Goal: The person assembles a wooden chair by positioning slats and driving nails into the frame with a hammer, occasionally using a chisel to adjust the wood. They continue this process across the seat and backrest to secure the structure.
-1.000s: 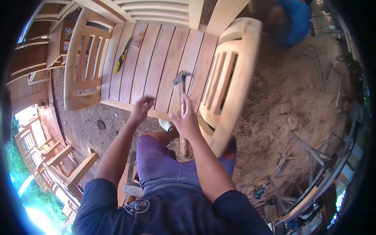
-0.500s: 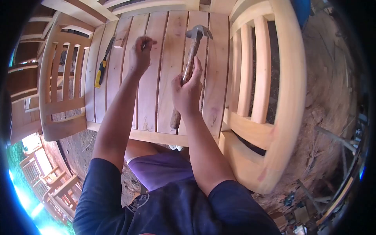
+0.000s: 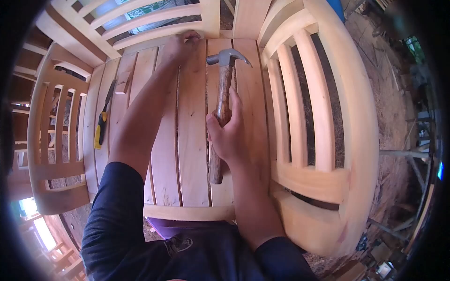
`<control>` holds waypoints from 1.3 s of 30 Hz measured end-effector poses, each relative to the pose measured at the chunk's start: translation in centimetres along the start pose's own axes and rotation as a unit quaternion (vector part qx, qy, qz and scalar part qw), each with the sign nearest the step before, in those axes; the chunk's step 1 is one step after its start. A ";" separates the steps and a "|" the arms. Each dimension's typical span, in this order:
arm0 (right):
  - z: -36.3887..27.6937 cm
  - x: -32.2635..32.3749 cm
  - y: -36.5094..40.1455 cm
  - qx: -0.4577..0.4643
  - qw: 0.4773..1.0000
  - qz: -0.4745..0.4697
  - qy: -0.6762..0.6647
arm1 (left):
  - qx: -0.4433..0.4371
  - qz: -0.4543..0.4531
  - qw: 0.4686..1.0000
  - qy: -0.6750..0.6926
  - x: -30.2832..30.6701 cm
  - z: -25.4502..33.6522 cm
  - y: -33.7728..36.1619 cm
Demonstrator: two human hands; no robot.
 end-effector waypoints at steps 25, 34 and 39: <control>-12.3 -4.6 -5.8 0.299 0.914 -0.018 0.274 | -0.006 -0.036 0.999 -0.009 0.0 0.4 0.4; -12.0 -5.0 -6.3 0.289 0.923 -0.011 0.254 | -0.028 -0.029 0.999 -0.001 0.1 0.6 0.5; -10.0 -5.0 -7.2 0.246 0.913 -0.010 0.324 | -0.015 -0.039 0.999 -0.010 0.3 0.7 0.7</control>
Point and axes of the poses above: each hand's wrist, its own y-axis away from the middle knuckle, its own x-axis out of the back of the hand, z = x × y, the point moved 10 cm from there along -y, towards the middle knuckle, and after that the axes turned 6 degrees about x, right-handed, at the moved point
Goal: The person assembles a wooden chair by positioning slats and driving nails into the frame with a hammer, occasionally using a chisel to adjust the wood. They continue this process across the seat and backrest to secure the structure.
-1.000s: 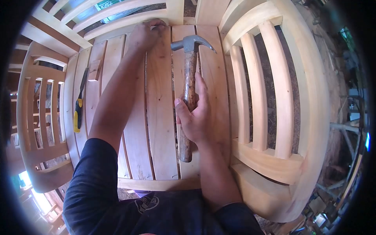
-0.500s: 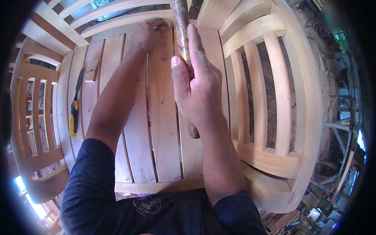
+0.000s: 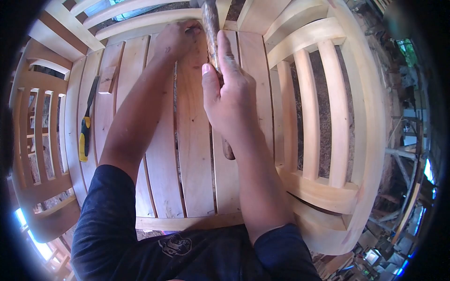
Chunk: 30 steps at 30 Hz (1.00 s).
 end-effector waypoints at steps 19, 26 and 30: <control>-0.6 0.3 -0.4 -0.073 0.990 -0.069 0.096 | -0.025 0.016 1.000 -0.006 0.1 0.1 0.2; 5.0 -1.6 0.4 -0.088 0.986 -0.061 0.129 | -0.019 0.004 1.000 -0.023 -0.5 -0.1 0.2; 2.3 0.5 2.8 -0.048 0.998 0.011 0.041 | -0.067 0.028 0.997 -0.010 -0.7 -0.2 -0.8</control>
Point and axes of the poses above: each hand's wrist, its own y-axis away from the middle knuckle, its own x-axis out of the back of the hand, z = x × y, the point moved 10 cm from there along -y, towards the middle knuckle, and after that the axes turned 6 degrees about x, right-handed, at the moved point
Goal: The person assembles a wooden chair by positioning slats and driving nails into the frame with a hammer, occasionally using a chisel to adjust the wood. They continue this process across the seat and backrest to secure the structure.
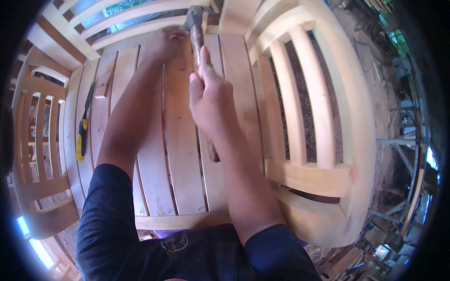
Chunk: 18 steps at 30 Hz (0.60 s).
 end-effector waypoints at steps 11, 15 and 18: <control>1.5 3.5 8.5 -0.067 0.995 -0.001 -0.080 | -0.007 -0.131 0.939 0.318 3.9 7.5 10.9; 1.6 2.2 9.2 0.016 0.999 0.008 -0.042 | -0.037 -0.269 0.929 0.252 3.8 13.4 22.4; 2.4 0.9 10.0 -0.004 0.999 0.034 -0.041 | -0.026 -0.243 0.934 0.260 2.7 13.3 24.5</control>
Point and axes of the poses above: each hand's wrist, its own y-axis away from the middle knuckle, its own x-axis out of the back of the hand, z = x × y, the point moved 10 cm from there along -y, towards the middle knuckle, and after that the axes turned 6 degrees about x, right-handed, at the moved point
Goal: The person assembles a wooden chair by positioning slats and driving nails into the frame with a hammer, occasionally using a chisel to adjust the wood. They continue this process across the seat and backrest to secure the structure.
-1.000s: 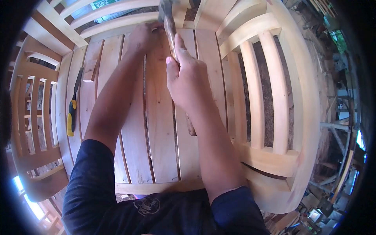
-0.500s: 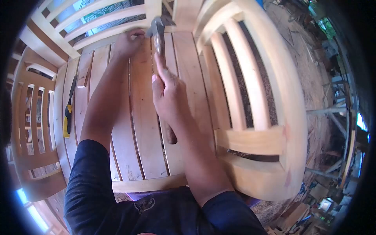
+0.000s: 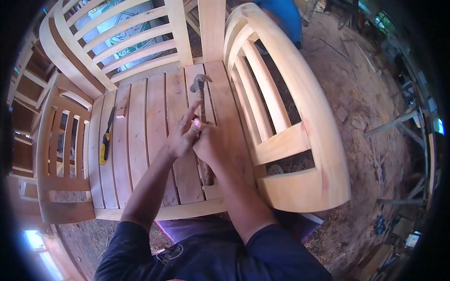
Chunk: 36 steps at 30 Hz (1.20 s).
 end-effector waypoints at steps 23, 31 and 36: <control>5.1 -1.6 2.3 -0.215 0.928 0.001 -0.305 | 0.148 0.060 0.914 0.373 0.0 -5.8 3.1; 4.8 0.2 1.7 -0.181 0.953 0.021 -0.242 | 0.200 0.086 0.824 0.523 -2.8 -6.3 2.6; 4.0 0.5 1.4 -0.188 0.955 0.041 -0.227 | 0.123 0.203 0.926 0.293 2.6 -6.7 -1.9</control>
Point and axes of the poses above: each hand's wrist, its own y-axis away from the middle knuckle, its own x-axis out of the back of the hand, z = x × y, the point moved 10 cm from there along -y, towards the middle knuckle, and after that the axes turned 6 degrees about x, right-handed, at the moved point
